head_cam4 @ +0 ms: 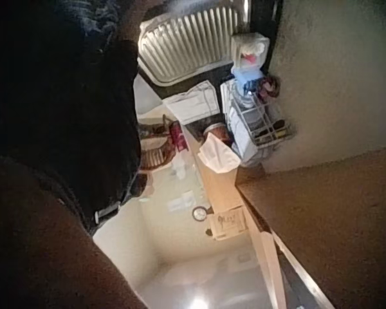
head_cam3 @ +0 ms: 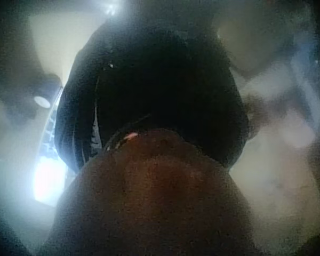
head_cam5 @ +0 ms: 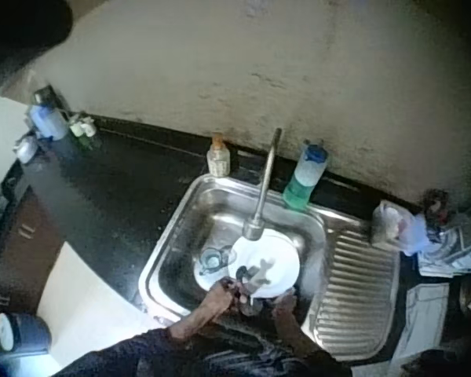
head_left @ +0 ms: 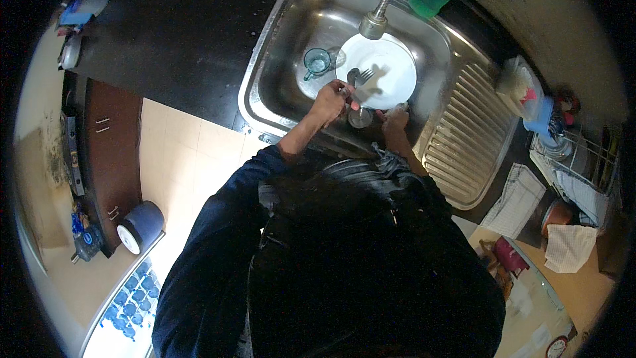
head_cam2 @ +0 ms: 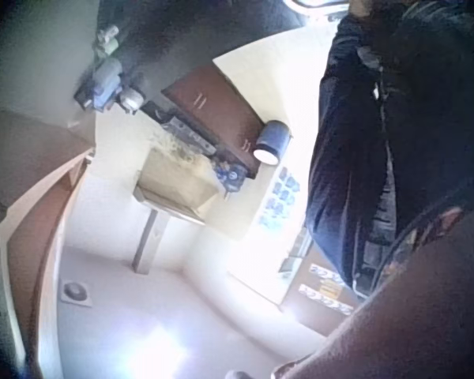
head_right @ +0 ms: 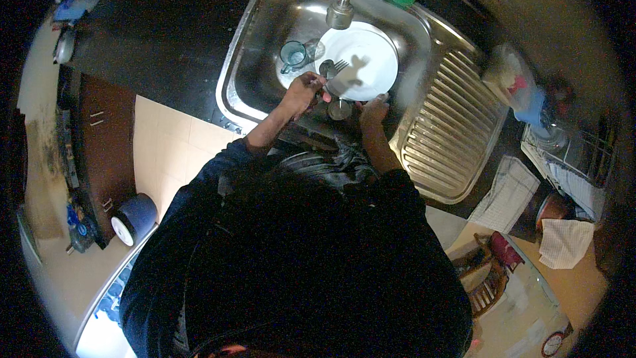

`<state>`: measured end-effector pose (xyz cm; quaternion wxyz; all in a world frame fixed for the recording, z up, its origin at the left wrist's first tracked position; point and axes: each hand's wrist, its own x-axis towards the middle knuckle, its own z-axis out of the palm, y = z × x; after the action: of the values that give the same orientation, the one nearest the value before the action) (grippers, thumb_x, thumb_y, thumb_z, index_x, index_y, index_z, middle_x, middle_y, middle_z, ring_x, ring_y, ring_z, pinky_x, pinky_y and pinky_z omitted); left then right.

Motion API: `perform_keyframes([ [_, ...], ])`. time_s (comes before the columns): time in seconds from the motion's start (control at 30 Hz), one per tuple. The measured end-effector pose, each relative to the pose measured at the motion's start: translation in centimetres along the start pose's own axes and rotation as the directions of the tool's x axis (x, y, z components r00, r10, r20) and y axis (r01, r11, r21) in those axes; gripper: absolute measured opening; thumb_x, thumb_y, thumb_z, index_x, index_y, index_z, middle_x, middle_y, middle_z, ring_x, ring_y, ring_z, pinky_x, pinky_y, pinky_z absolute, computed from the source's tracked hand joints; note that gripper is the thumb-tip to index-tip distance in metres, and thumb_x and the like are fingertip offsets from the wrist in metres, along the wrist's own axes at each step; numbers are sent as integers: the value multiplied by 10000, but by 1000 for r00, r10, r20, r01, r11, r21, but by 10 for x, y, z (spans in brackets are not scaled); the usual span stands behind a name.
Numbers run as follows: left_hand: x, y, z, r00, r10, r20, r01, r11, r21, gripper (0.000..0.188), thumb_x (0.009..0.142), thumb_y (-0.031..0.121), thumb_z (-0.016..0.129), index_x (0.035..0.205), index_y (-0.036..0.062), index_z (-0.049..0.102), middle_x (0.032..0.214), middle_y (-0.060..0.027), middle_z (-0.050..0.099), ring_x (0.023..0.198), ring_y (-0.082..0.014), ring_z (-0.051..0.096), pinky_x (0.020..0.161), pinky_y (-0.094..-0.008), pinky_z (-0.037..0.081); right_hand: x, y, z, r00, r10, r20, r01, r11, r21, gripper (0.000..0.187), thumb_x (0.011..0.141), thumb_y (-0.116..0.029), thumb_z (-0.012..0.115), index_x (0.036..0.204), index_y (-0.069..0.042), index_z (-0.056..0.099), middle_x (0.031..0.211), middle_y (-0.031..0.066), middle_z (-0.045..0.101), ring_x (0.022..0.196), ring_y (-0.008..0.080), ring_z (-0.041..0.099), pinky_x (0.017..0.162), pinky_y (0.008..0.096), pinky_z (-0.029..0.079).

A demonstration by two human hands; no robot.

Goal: The person washes a white plate, a fork, a glass, and a small bowl in a kitchen sink using a sponge and running water. After rinsing each item, they place them into a dish rack to dry.

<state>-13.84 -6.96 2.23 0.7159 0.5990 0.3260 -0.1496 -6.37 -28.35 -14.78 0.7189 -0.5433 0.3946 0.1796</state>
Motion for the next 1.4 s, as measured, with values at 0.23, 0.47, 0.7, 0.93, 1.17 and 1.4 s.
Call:
perform_keyframes([
  [0.23, 30, -22, 23, 956, 270, -116, -176, 842, 509, 272, 898, 283, 523, 1000, 38, 579, 818, -203, 658, 784, -359, 645, 715, -425, 491, -81, -25, 26, 964, -20, 264, 74, 978, -195, 407, 858, -270, 589, 1161, -8, 514, 990, 93, 605, 801, 221, 599, 701, 391, 506],
  [0.47, 11, -8, 53, 865, 489, -111, -331, 723, 606, 353, 913, 349, 490, 930, 24, 629, 807, -241, 639, 735, -398, 625, 699, -479, 477, -106, -45, 89, 932, -136, 336, 99, 987, 125, 241, 888, -78, 553, 1117, -3, 543, 920, 89, 624, 735, 168, 586, 654, 299, 504],
  [0.7, -7, 13, 33, 995, 98, -18, -90, 960, 264, 501, 944, 430, 467, 730, -1, 609, 497, -99, 534, 385, -211, 514, 395, -356, 413, -125, -67, 116, 884, -309, 352, 381, 911, -157, 224, 897, -228, 590, 979, -22, 626, 745, 76, 616, 605, 208, 580, 581, 334, 483],
  [0.93, -13, 25, 1, 995, 101, 18, -103, 976, 194, 479, 943, 431, 486, 721, 24, 608, 497, -41, 494, 380, -140, 457, 386, -321, 372, -90, -156, 145, 629, -622, 467, 578, -29, -816, 536, 838, -517, 549, 840, 2, 687, 825, 273, 636, 813, 438, 623, 747, 493, 485],
  [1.17, -13, 6, -14, 989, 108, 101, -117, 990, 85, 288, 952, 242, 474, 900, 41, 674, 611, -38, 573, 515, -116, 509, 488, -277, 398, -14, -209, 246, 308, -391, 868, 951, 116, -285, 488, 833, -152, 549, 1275, 24, 440, 1064, 220, 621, 935, 328, 628, 790, 391, 492],
  [1.4, -31, 5, -40, 992, 124, 10, -124, 977, 174, 257, 945, 242, 478, 959, 34, 628, 583, -35, 573, 463, -124, 504, 487, -292, 411, -5, -179, 272, 302, -207, 931, 876, -323, -357, 651, 873, -261, 549, 1439, -210, 232, 1166, 156, 609, 1033, 321, 611, 868, 415, 483],
])
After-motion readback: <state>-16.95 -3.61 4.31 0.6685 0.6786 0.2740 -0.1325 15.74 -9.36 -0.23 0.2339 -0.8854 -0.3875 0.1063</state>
